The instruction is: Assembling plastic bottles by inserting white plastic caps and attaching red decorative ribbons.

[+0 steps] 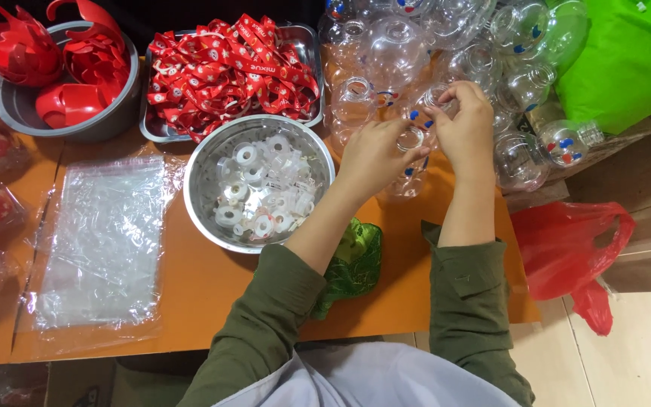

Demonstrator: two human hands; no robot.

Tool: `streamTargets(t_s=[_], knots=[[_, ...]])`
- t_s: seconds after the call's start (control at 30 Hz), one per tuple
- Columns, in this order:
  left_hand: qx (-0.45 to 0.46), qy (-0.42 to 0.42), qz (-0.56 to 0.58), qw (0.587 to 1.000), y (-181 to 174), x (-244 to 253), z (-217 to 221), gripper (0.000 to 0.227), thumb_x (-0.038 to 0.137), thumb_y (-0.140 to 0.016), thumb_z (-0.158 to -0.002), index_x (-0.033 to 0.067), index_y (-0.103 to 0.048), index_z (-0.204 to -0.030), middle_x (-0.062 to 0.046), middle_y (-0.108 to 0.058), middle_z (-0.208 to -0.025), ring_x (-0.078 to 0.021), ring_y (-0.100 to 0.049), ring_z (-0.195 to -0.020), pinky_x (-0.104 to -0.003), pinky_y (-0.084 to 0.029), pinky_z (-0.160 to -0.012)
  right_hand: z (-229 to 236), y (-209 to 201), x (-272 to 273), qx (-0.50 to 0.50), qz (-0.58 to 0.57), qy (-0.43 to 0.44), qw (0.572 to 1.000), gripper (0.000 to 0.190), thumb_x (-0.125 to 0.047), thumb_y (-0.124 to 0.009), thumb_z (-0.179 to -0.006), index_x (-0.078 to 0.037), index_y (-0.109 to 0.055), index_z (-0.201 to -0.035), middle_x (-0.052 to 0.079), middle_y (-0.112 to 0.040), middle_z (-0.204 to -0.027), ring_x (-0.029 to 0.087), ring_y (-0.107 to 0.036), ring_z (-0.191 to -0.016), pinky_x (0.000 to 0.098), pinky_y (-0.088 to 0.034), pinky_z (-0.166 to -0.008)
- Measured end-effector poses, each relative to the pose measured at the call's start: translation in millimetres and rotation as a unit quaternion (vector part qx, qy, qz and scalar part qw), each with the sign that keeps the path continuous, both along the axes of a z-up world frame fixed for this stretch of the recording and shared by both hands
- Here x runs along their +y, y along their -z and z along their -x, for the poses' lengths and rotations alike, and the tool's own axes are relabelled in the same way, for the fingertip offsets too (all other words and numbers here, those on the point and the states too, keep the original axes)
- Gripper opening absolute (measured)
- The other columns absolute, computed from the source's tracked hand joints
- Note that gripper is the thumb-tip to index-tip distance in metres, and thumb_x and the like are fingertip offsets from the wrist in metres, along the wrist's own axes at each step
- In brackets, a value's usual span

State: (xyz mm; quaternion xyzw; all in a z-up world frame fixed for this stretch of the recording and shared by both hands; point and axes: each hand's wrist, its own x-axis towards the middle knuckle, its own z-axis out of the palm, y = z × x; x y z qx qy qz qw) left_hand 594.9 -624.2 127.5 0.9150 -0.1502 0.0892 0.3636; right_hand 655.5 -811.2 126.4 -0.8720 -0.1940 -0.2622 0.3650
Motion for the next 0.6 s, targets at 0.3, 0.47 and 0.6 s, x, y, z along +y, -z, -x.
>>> streamTargets(t_s=[0.3,0.47,0.6], knots=[[-0.007,-0.069,0.033,0.997,2,6,-3,0.053,0.050,-0.075,-0.085,0.0175,-0.069,-0.125,-0.004,-0.075,-0.116,-0.0316,-0.071,-0.109,-0.048,-0.056,-0.089,7,-7,-11,-0.014,0.007,-0.041,0.999,0.029,0.007,-0.087,-0.079,-0.004,-0.062,-0.087,0.016,-0.069,-0.113,0.042,-0.067,-0.107,0.0456,-0.051,-0.091],[0.012,-0.055,0.039,0.998,-9,9,3,0.053,0.047,-0.075,-0.085,0.0139,-0.068,-0.126,-0.009,-0.074,-0.115,-0.0370,-0.069,-0.110,-0.050,-0.056,-0.092,15,-20,-15,0.005,0.002,-0.058,0.998,0.026,0.013,-0.084,-0.082,-0.002,-0.063,-0.089,0.018,-0.069,-0.116,0.042,-0.067,-0.107,0.0428,-0.055,-0.086],[0.031,-0.054,0.050,0.997,-11,10,4,0.052,0.045,-0.076,-0.084,0.0144,-0.068,-0.125,-0.008,-0.075,-0.114,-0.0366,-0.069,-0.110,-0.050,-0.056,-0.091,12,-18,-18,0.042,-0.021,-0.085,0.995,0.024,0.017,-0.079,-0.083,0.001,-0.064,-0.091,0.020,-0.070,-0.118,0.043,-0.067,-0.109,0.0420,-0.056,-0.087]])
